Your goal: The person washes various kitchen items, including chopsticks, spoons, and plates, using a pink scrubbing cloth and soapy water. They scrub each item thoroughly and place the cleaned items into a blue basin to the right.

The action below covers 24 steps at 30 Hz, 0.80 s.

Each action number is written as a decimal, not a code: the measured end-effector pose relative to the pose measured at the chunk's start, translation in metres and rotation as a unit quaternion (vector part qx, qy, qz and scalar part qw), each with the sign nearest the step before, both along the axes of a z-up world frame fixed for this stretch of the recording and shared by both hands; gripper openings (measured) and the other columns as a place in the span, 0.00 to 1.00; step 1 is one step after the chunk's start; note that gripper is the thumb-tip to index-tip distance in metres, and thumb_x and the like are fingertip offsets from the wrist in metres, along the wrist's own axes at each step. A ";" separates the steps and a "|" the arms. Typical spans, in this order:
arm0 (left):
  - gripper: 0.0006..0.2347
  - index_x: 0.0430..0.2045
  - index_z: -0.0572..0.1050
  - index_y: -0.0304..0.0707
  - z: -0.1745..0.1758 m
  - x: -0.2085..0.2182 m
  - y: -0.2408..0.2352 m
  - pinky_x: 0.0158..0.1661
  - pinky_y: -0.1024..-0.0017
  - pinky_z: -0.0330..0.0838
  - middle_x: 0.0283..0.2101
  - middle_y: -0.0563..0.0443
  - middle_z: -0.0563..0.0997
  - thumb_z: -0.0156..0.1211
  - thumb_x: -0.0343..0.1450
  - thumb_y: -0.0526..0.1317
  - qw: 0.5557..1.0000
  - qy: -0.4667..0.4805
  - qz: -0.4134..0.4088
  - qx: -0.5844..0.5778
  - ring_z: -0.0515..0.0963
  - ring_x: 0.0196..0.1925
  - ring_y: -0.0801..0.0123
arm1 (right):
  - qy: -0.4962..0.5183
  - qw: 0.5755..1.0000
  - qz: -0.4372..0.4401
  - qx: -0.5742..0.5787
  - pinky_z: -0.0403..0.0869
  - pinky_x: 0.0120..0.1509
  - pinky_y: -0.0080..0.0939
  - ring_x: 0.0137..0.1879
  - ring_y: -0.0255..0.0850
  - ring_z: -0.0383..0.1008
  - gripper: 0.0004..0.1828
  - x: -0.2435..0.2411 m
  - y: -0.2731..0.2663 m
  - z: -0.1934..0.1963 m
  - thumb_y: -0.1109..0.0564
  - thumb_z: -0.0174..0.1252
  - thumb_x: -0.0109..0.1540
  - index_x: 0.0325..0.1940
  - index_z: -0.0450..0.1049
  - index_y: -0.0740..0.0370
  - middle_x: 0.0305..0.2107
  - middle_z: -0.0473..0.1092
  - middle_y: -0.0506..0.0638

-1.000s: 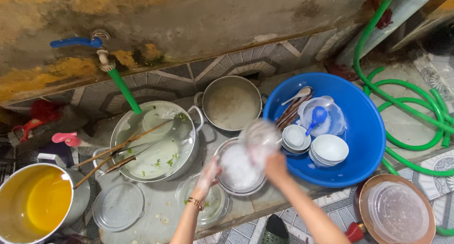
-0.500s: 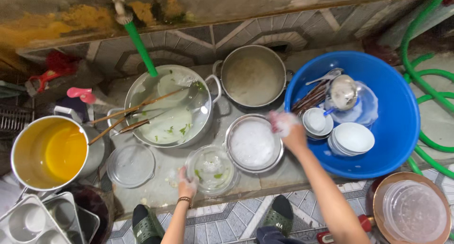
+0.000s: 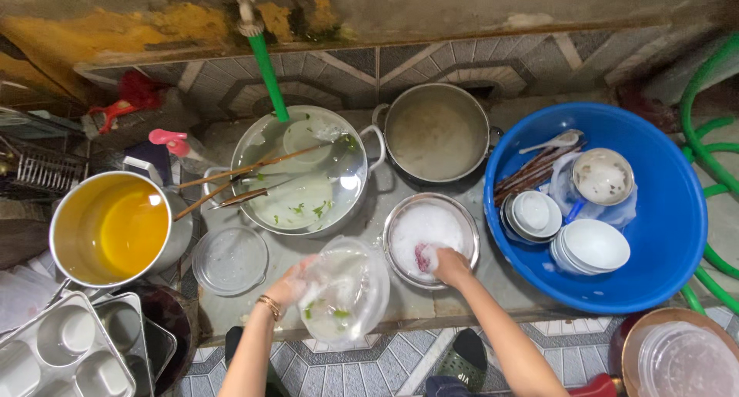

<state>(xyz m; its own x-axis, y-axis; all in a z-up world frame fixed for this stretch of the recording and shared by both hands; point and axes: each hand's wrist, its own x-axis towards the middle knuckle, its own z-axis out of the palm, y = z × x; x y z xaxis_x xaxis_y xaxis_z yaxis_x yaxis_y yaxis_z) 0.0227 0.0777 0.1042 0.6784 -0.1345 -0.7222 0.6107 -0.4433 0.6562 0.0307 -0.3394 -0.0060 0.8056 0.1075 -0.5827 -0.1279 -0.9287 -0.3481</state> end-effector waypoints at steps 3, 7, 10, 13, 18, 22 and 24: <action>0.26 0.65 0.66 0.48 0.050 0.036 -0.002 0.56 0.66 0.72 0.63 0.52 0.70 0.59 0.69 0.36 0.992 -0.069 -0.098 -0.047 0.73 0.59 0.70 | 0.021 1.000 -0.001 -0.021 0.74 0.60 0.51 0.56 0.53 0.76 0.28 -0.001 0.003 0.003 0.42 0.71 0.52 0.53 0.77 0.52 0.47 0.76 0.57; 0.25 0.63 0.72 0.45 0.052 0.075 -0.001 0.49 0.69 0.77 0.53 0.47 0.82 0.46 0.75 0.56 0.986 0.102 0.048 -0.126 0.81 0.50 0.65 | 0.001 1.000 0.001 -0.003 0.74 0.60 0.51 0.56 0.54 0.75 0.34 -0.002 0.003 0.003 0.45 0.71 0.51 0.61 0.72 0.48 0.47 0.76 0.57; 0.21 0.57 0.73 0.34 0.030 0.091 0.001 0.46 0.69 0.79 0.53 0.46 0.82 0.65 0.68 0.36 0.960 0.055 0.063 -0.269 0.83 0.50 0.67 | -0.002 1.000 -0.017 0.009 0.74 0.61 0.50 0.57 0.54 0.75 0.34 0.000 0.002 0.007 0.43 0.71 0.52 0.62 0.72 0.47 0.49 0.76 0.57; 0.19 0.55 0.76 0.37 0.011 0.097 -0.008 0.31 0.76 0.77 0.53 0.44 0.82 0.66 0.69 0.38 0.965 0.098 0.178 -0.165 0.85 0.41 0.71 | -0.012 0.998 -0.062 0.026 0.73 0.62 0.50 0.59 0.55 0.75 0.40 0.009 0.006 0.018 0.43 0.70 0.53 0.68 0.66 0.44 0.53 0.74 0.57; 0.18 0.56 0.70 0.18 -0.005 0.096 -0.048 0.22 0.86 0.75 0.60 0.22 0.74 0.59 0.73 0.32 0.824 0.156 0.189 -0.510 0.86 0.36 0.71 | -0.133 0.990 -0.019 -0.030 0.62 0.66 0.56 0.72 0.62 0.57 0.53 0.022 0.016 0.012 0.42 0.73 0.49 0.76 0.58 0.36 0.66 0.61 0.64; 0.20 0.59 0.64 0.17 -0.008 0.091 -0.078 0.24 0.87 0.77 0.66 0.21 0.65 0.55 0.72 0.31 0.698 0.225 0.288 -0.615 0.85 0.32 0.71 | -0.036 0.990 0.131 -0.038 0.52 0.73 0.65 0.76 0.63 0.50 0.31 0.003 0.038 -0.038 0.48 0.68 0.56 0.63 0.70 0.46 0.64 0.64 0.57; 0.22 0.60 0.61 0.19 -0.008 0.083 -0.080 0.26 0.87 0.78 0.70 0.30 0.65 0.52 0.71 0.28 0.623 0.230 0.332 -0.670 0.84 0.30 0.74 | -0.113 0.983 0.144 0.015 0.62 0.77 0.53 0.73 0.58 0.63 0.22 -0.004 0.034 -0.050 0.53 0.69 0.54 0.51 0.78 0.58 0.53 0.75 0.60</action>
<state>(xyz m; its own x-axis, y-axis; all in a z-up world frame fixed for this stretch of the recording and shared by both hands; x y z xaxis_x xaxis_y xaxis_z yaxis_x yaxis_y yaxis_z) 0.1054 -0.0024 0.0967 0.6684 -0.6254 -0.4026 0.6274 0.7648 -0.1464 0.0264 -0.3054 -0.0557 0.8483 0.3639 -0.3848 0.2224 -0.9042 -0.3647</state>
